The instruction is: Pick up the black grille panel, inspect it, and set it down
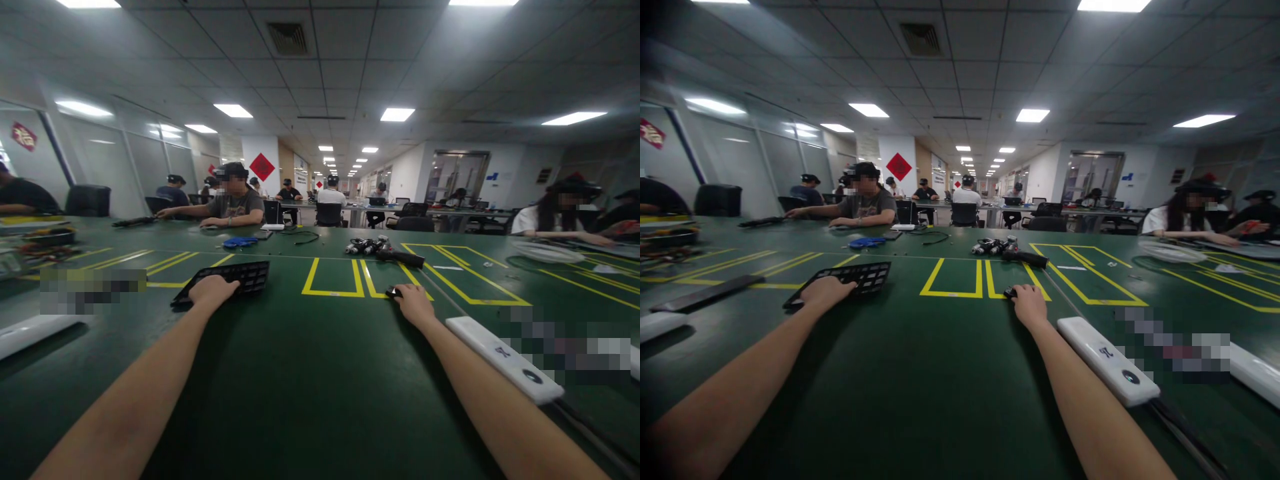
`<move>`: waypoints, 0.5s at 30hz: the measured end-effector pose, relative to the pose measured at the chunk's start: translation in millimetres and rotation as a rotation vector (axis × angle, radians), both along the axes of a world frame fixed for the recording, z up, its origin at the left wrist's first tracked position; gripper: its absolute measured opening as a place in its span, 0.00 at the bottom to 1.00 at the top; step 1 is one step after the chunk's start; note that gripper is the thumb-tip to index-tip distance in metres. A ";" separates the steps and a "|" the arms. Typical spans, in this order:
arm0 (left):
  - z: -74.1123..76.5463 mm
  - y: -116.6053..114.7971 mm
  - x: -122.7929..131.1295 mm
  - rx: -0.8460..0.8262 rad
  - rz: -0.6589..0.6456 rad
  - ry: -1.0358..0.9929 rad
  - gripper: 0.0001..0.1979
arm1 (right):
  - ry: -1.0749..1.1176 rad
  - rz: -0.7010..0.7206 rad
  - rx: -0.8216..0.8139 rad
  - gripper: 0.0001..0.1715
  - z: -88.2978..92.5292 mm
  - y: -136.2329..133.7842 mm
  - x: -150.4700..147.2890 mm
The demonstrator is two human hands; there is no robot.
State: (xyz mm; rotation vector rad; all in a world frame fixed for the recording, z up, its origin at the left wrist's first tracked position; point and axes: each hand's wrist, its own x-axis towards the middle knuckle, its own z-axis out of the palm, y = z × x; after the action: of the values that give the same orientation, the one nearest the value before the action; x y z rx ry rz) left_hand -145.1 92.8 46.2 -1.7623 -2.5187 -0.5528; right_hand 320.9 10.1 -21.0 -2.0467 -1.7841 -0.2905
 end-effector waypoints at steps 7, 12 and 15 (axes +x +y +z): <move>5.7 -15.0 35.0 0.140 -0.184 0.220 0.16 | -0.080 -0.044 0.056 0.21 6.1 -4.9 -15.4; -18.1 -31.8 103.1 0.122 -0.523 0.246 0.16 | -0.101 0.208 0.099 0.21 14.4 -15.1 -48.3; -31.2 -39.6 129.7 0.048 -0.691 0.281 0.15 | -0.073 0.367 -0.009 0.18 14.9 -21.5 -66.3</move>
State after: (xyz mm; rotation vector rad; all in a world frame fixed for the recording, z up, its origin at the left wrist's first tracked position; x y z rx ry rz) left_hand -15.4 53.2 14.9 -2.4674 -1.6673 -0.3279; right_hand 254.5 -11.3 -6.1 -1.6874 -2.1608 -0.2493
